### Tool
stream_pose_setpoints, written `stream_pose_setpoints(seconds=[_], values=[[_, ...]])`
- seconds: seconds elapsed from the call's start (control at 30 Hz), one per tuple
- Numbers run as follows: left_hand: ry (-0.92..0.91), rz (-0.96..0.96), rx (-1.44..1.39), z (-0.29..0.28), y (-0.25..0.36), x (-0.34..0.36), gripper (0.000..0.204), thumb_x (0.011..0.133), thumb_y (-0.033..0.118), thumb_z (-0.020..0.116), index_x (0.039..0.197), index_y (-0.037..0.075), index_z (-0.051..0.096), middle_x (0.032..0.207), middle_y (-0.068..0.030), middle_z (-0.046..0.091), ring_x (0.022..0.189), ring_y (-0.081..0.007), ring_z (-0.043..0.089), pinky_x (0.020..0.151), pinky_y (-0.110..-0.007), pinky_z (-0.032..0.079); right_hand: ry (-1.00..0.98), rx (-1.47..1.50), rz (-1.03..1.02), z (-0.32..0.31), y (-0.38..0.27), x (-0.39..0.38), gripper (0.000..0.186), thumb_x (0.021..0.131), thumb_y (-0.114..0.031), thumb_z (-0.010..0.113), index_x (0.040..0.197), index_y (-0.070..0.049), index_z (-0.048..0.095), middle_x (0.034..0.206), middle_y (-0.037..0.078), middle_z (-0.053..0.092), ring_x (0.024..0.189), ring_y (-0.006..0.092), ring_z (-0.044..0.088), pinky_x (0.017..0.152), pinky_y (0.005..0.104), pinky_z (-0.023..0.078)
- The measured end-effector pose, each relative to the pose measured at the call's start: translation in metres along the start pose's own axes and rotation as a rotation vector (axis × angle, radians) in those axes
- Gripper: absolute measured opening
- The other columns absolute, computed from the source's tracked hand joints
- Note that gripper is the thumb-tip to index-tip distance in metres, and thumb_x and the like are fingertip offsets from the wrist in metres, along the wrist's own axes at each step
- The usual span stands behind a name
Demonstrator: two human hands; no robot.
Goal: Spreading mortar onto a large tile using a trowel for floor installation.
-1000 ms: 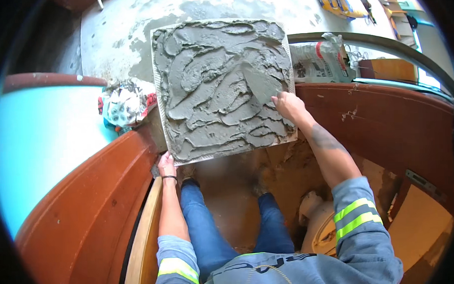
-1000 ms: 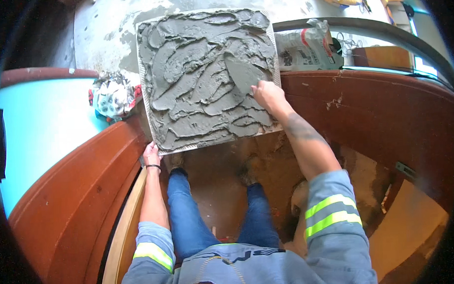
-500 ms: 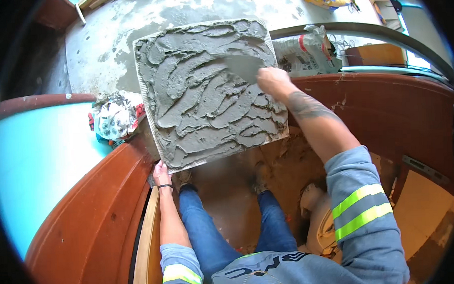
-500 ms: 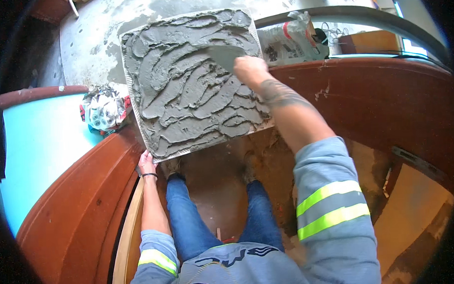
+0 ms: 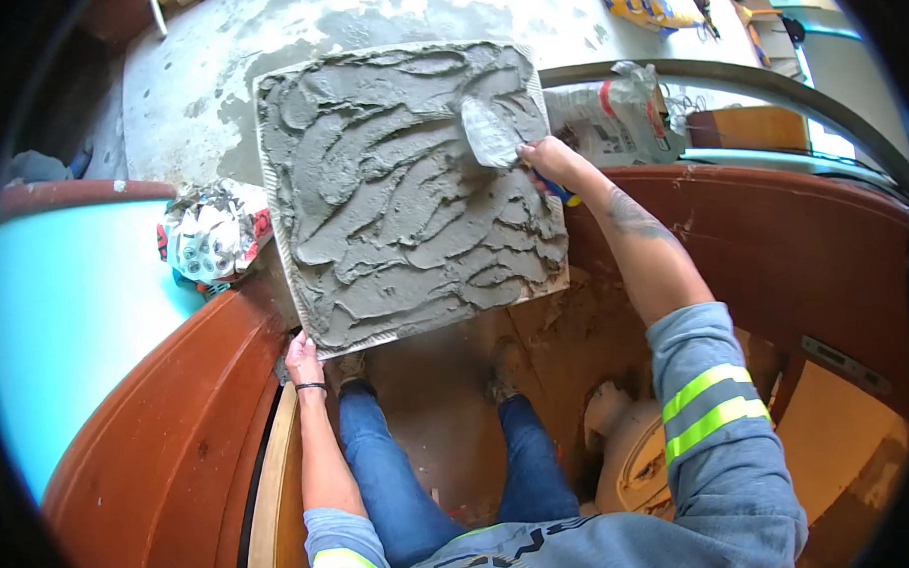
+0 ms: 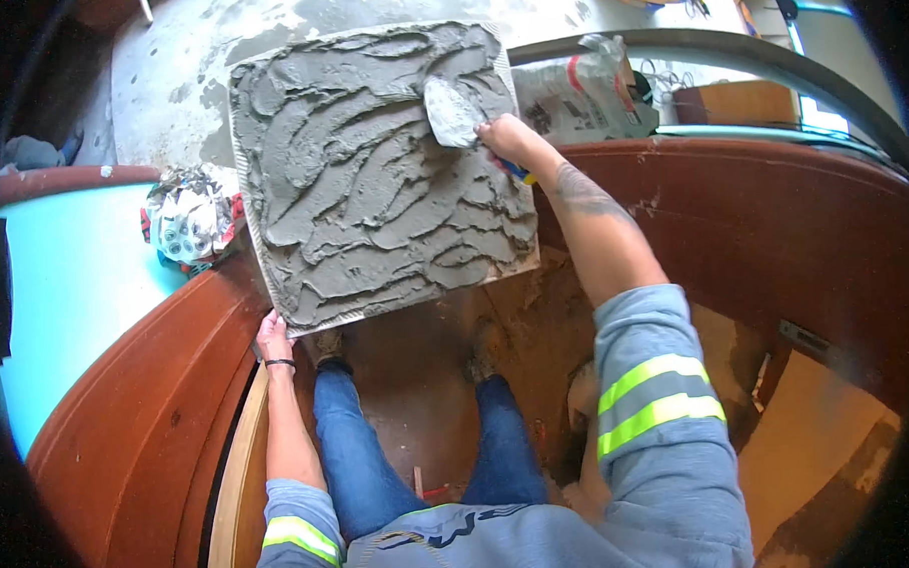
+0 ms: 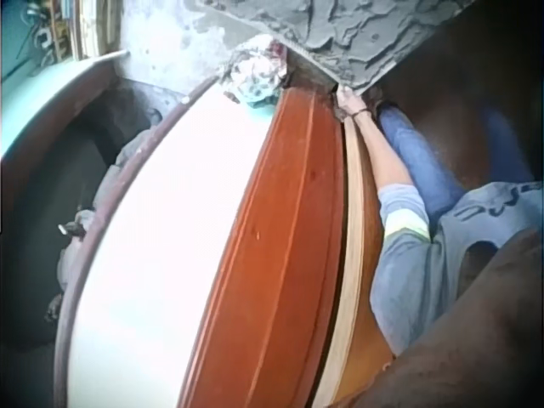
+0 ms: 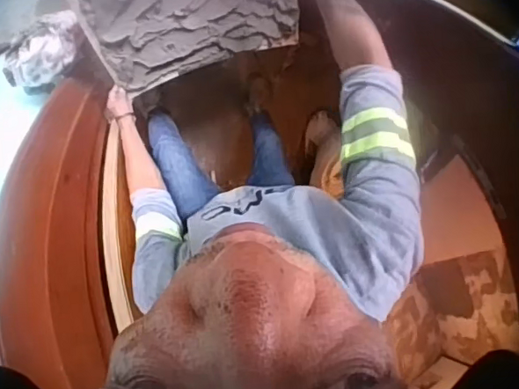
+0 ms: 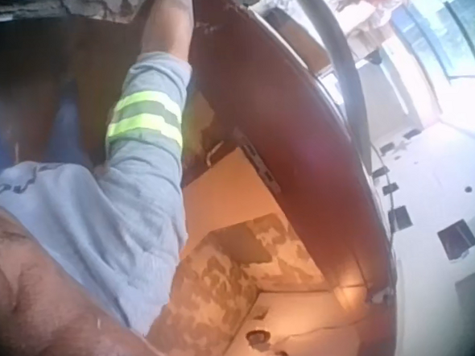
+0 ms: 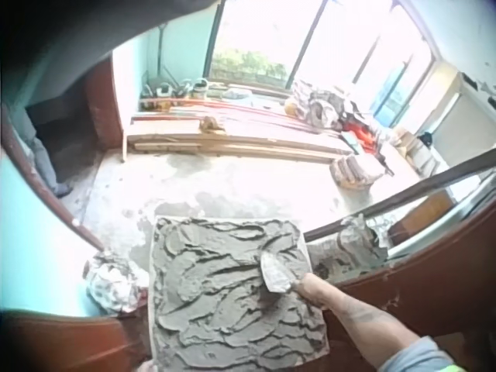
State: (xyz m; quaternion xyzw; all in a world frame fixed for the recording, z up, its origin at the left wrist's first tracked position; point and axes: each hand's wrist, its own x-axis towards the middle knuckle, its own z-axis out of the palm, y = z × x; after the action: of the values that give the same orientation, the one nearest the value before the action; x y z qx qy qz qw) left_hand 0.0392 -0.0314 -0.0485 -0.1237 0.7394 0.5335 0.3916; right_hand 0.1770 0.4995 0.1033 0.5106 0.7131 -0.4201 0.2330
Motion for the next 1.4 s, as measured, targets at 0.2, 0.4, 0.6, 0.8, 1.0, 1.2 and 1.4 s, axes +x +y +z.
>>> stream_pose_setpoints(seconds=[0.2, 0.4, 0.6, 0.8, 1.0, 1.2, 1.4], values=[[-0.02, -0.026, -0.057, 0.009, -0.002, -0.014, 0.028, 0.095, 0.006, 0.045, 0.12, 0.005, 0.057, 0.107, -0.0024, 0.063, 0.086, -0.01, 0.061, 0.067, -0.024, 0.052, 0.462, -0.634, -0.089, -0.051, 0.028, -0.021, 0.036, 0.092, -0.033, 0.045, 0.093, -0.005, 0.066, 0.096, 0.024, 0.065, 0.095, 0.0394, 0.062, 0.082, 0.0466, 0.049], [0.016, -0.033, -0.025, 0.021, 0.001, -0.016, 0.028, 0.095, 0.007, 0.046, 0.12, 0.005, 0.057, 0.105, -0.0018, 0.063, 0.084, -0.0105, 0.062, 0.065, -0.025, 0.052, 0.215, 0.091, 0.114, -0.06, 0.071, 0.008, 0.04, 0.093, -0.03, 0.048, 0.079, 0.004, 0.064, 0.069, 0.018, 0.065, 0.057, 0.0294, 0.064, 0.054, 0.0415, 0.051], [-0.011, -0.027, -0.008, 0.036, 0.009, -0.019, 0.028, 0.095, 0.006, 0.045, 0.121, 0.005, 0.057, 0.105, -0.0022, 0.063, 0.087, -0.0112, 0.062, 0.066, -0.027, 0.053, 0.327, 0.084, -0.025, -0.086, 0.076, -0.007, 0.042, 0.094, -0.031, 0.045, 0.08, 0.004, 0.062, 0.061, 0.014, 0.061, 0.049, 0.0253, 0.06, 0.051, 0.0378, 0.05], [0.015, -0.036, -0.062, 0.031, -0.012, -0.018, 0.029, 0.096, 0.007, 0.044, 0.123, 0.005, 0.055, 0.107, -0.0026, 0.063, 0.087, -0.011, 0.062, 0.068, -0.027, 0.053, 0.484, -0.5, -0.089, -0.065, 0.063, -0.033, 0.037, 0.092, -0.034, 0.047, 0.09, -0.001, 0.064, 0.086, 0.021, 0.066, 0.084, 0.0367, 0.064, 0.074, 0.0458, 0.05], [-0.026, 0.031, -0.153, 0.047, -0.014, -0.002, 0.027, 0.095, 0.009, 0.047, 0.12, 0.005, 0.058, 0.105, -0.0018, 0.064, 0.084, -0.0095, 0.062, 0.067, -0.025, 0.052, 0.555, -0.837, -0.285, -0.086, 0.065, 0.004, 0.032, 0.091, -0.033, 0.049, 0.091, -0.005, 0.064, 0.083, 0.021, 0.066, 0.081, 0.0367, 0.065, 0.071, 0.046, 0.051], [0.053, 0.024, 0.057, 0.025, -0.022, 0.004, 0.027, 0.094, 0.01, 0.049, 0.118, 0.007, 0.06, 0.1, 0.0015, 0.064, 0.077, -0.0049, 0.059, 0.058, -0.02, 0.045, 0.632, -0.748, -0.266, -0.063, 0.037, 0.019, 0.035, 0.094, -0.034, 0.046, 0.09, -0.003, 0.062, 0.08, 0.02, 0.066, 0.076, 0.0359, 0.066, 0.067, 0.0442, 0.052], [-0.003, -0.033, -0.017, 0.034, -0.011, 0.011, 0.03, 0.096, 0.009, 0.044, 0.125, 0.002, 0.053, 0.115, -0.006, 0.061, 0.095, -0.0143, 0.062, 0.077, -0.031, 0.054, 0.52, -0.822, -0.221, -0.062, 0.019, 0.029, 0.034, 0.094, -0.035, 0.046, 0.095, -0.005, 0.064, 0.088, 0.021, 0.067, 0.085, 0.037, 0.066, 0.073, 0.0464, 0.051]])
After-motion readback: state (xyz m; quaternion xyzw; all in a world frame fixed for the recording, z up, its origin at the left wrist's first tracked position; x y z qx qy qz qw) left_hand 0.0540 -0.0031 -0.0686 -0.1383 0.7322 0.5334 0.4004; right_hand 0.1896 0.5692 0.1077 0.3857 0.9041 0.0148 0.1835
